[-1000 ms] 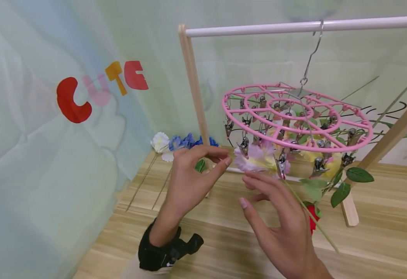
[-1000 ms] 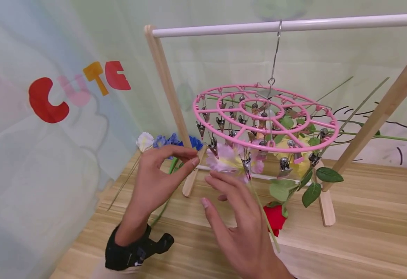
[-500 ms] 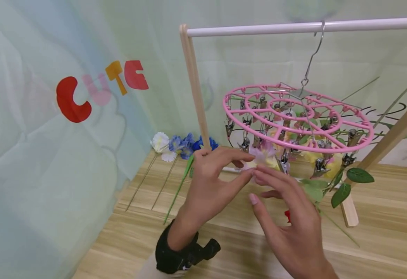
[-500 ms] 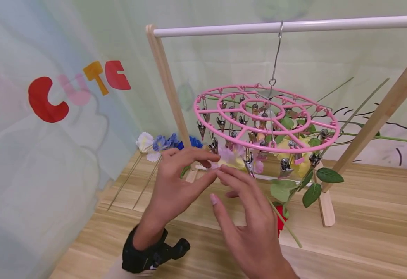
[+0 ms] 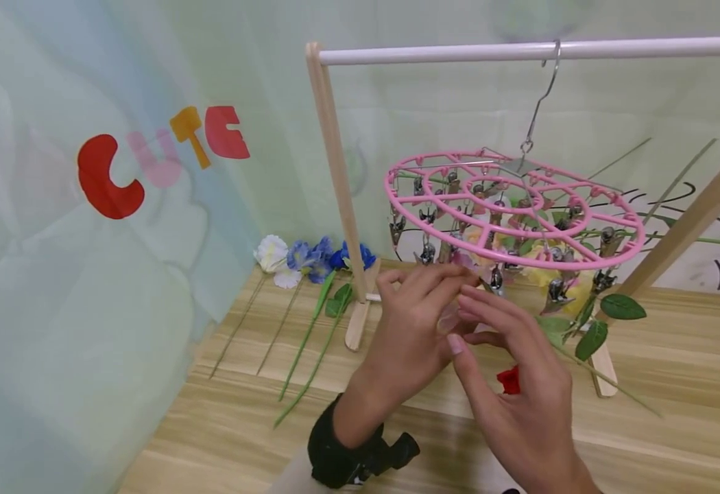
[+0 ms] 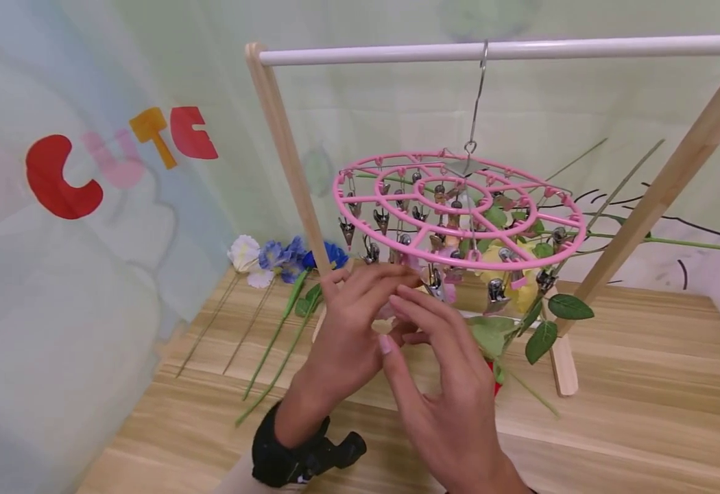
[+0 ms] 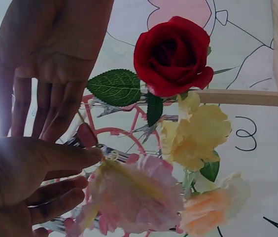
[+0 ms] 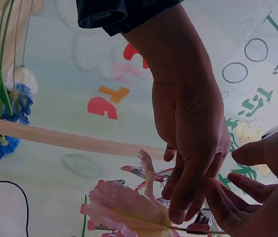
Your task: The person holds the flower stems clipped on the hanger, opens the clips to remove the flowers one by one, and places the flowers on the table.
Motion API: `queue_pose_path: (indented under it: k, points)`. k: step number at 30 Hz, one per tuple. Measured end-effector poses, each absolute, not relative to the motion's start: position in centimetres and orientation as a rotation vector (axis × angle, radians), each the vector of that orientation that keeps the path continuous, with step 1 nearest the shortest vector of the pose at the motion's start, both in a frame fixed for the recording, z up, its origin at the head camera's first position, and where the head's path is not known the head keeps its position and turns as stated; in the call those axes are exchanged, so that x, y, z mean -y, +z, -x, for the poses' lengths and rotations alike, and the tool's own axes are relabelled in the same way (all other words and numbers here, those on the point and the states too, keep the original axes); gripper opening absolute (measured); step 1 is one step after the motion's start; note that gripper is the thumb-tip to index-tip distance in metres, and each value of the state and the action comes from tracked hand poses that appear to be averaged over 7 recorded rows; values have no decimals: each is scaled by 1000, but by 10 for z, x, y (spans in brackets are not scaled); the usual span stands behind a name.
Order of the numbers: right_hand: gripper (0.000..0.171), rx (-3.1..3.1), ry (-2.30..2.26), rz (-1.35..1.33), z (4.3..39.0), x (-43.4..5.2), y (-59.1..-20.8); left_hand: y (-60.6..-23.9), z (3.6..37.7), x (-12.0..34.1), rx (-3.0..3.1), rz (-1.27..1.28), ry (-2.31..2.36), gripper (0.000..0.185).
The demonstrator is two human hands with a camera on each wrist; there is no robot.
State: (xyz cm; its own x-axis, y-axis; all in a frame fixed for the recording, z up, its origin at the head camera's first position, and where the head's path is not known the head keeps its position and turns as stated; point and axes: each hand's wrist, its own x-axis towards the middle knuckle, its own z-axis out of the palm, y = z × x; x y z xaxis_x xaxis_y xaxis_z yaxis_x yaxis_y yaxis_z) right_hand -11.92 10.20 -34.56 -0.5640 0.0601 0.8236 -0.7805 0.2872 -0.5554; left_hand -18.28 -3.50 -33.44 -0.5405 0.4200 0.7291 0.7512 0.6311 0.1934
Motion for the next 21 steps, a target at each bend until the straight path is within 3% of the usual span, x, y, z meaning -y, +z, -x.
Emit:
queue_pose_path:
  k: [21]
  points:
    - [54, 1831, 1299, -531, 117, -118, -339, -346, 186, 20, 2159, 837, -469, 18]
